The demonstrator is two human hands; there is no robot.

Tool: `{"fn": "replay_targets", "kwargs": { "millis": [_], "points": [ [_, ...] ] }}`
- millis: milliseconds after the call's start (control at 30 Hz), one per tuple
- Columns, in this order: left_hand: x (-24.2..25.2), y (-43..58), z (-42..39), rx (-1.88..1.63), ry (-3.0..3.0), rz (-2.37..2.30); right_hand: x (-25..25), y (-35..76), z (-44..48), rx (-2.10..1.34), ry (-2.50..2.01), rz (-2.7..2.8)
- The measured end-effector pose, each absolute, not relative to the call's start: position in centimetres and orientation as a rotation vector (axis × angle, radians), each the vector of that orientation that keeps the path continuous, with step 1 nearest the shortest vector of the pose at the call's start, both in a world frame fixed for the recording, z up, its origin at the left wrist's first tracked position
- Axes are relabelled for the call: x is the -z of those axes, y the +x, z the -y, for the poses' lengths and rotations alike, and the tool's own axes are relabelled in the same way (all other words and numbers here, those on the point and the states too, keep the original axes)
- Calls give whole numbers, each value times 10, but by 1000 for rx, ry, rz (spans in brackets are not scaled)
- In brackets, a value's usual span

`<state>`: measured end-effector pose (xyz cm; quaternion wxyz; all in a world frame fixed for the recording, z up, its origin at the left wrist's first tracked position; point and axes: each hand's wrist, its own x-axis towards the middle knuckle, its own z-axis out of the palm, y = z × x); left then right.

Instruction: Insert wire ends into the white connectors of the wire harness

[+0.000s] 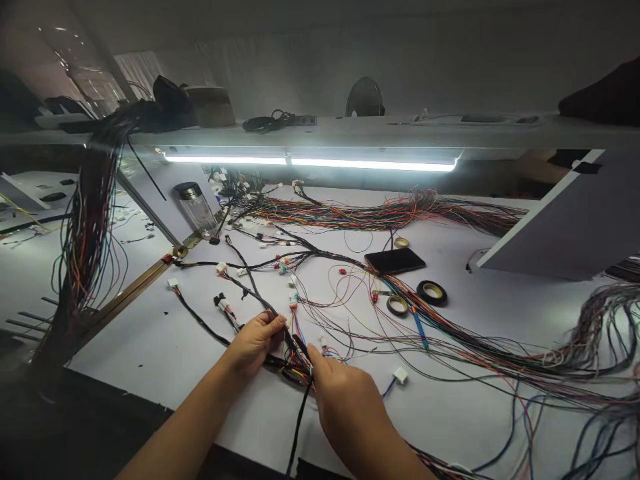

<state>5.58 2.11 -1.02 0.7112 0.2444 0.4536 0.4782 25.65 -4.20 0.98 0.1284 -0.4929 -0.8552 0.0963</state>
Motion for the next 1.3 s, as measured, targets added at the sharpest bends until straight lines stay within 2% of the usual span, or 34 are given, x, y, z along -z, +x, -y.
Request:
{"fn": "replay_targets", "kwargs": {
  "millis": [600,1300],
  "points": [
    [12,55,-21,-1071,549,-980,-18,247,35,-551,-1533,2502],
    [17,52,-22,-1031,579,-990,-20,241,36,-557,-1568,2455]
  ]
}}
